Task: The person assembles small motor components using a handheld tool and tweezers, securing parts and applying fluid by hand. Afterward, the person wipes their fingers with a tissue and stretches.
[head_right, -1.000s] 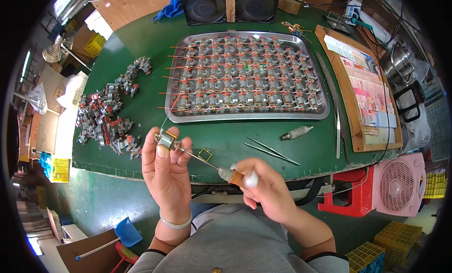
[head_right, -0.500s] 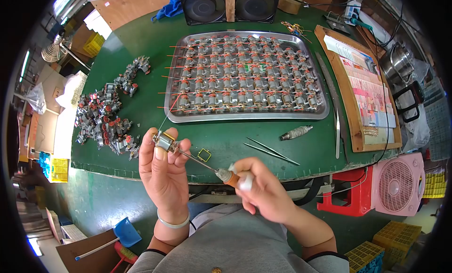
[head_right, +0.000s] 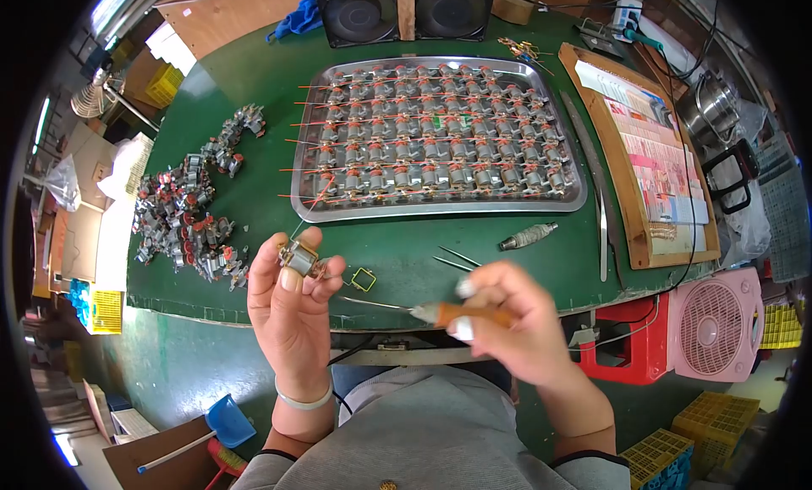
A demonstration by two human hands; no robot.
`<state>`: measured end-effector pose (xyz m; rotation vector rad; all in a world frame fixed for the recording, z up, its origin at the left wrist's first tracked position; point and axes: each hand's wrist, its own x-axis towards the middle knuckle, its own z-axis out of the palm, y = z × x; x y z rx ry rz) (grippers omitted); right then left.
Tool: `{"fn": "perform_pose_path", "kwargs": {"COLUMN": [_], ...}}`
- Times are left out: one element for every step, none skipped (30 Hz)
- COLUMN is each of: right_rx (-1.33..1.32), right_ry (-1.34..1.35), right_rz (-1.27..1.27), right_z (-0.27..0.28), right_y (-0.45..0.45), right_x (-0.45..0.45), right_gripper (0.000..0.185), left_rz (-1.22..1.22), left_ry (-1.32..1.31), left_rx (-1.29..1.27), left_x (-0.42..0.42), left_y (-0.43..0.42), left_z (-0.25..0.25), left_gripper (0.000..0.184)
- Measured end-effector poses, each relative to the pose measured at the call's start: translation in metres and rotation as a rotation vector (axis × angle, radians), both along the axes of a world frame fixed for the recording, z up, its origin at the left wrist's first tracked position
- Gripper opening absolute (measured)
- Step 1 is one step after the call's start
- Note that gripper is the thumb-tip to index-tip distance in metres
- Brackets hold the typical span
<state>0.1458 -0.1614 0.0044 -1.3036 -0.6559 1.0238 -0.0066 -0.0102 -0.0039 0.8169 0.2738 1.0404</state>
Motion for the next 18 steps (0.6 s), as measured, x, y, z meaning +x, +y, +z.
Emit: {"fn": "perform_pose_path", "kwargs": {"right_rx": [0.093, 0.185, 0.229, 0.271, 0.311, 0.362, 0.349, 0.34, 0.338, 0.357, 0.377, 0.414, 0.43, 0.447, 0.442, 0.446, 0.451, 0.455], "right_ry": [0.024, 0.047, 0.005, -0.038, -0.237, -0.536, -0.701, -0.869, -1.031, -0.918, -0.804, -0.759, -0.757, -0.753, -0.794, -0.797, -0.801, -0.804], "right_rz": [-0.059, -0.121, -0.196, -0.274, -0.256, -0.262, -0.237, -0.221, -0.215, -0.211, -0.211, -0.174, -0.137, -0.1, -0.068, -0.054, -0.04, -0.026], "right_z": [0.001, 0.005, 0.015, 0.027, 0.033, 0.041, 0.046, 0.051, 0.057, 0.056, 0.056, 0.055, 0.054, 0.053, 0.052, 0.05, 0.049, 0.047], "right_y": [-0.003, -0.003, -0.001, 0.001, 0.002, 0.007, 0.011, 0.014, 0.017, 0.024, 0.03, 0.035, 0.037, 0.039, 0.039, 0.04, 0.04, 0.041], "right_x": [0.008, 0.016, 0.019, 0.021, 0.026, 0.026, 0.026, 0.026, 0.025, 0.022, 0.018, 0.02, 0.021, 0.023, 0.025, 0.027, 0.028, 0.029], "right_gripper": [0.03, 0.03, 0.03, 0.029, 0.027, 0.032, 0.036, 0.039, 0.043, 0.044, 0.045, 0.047, 0.047, 0.048, 0.047, 0.046, 0.044, 0.043], "left_rz": [-0.005, -0.054, -0.106, -0.162, -0.181, -0.168, -0.154, -0.137, -0.106, -0.11, -0.109, -0.105, -0.11, -0.113, -0.116, -0.124, -0.135, -0.146], "left_ry": [0.006, 0.049, 0.09, 0.131, 0.217, 0.308, 0.397, 0.485, 0.562, 0.597, 0.633, 0.672, 0.671, 0.67, 0.668, 0.673, 0.677, 0.679], "left_rx": [0.001, 0.071, 0.141, 0.21, 0.242, 0.354, 0.467, 0.58, 0.606, 0.666, 0.728, 0.787, 0.753, 0.719, 0.686, 0.673, 0.66, 0.647], "left_x": [0.0, -0.001, -0.002, -0.001, 0.003, 0.006, 0.009, 0.012, 0.016, 0.017, 0.016, 0.015, 0.015, 0.015, 0.015, 0.015, 0.015, 0.015], "left_y": [-0.001, -0.001, -0.001, -0.002, -0.007, -0.01, -0.013, -0.015, -0.018, -0.019, -0.018, -0.017, -0.017, -0.017, -0.017, -0.016, -0.016, -0.015], "left_z": [0.0, -0.002, -0.006, -0.009, -0.009, -0.012, -0.018, -0.023, -0.025, -0.026, -0.025, -0.025, -0.026, -0.026, -0.026, -0.026, -0.026, -0.025], "left_gripper": [0.031, 0.03, 0.03, 0.03, 0.032, 0.033, 0.034, 0.035, 0.034, 0.033, 0.032, 0.031, 0.03, 0.029, 0.028, 0.029, 0.029, 0.029]}}
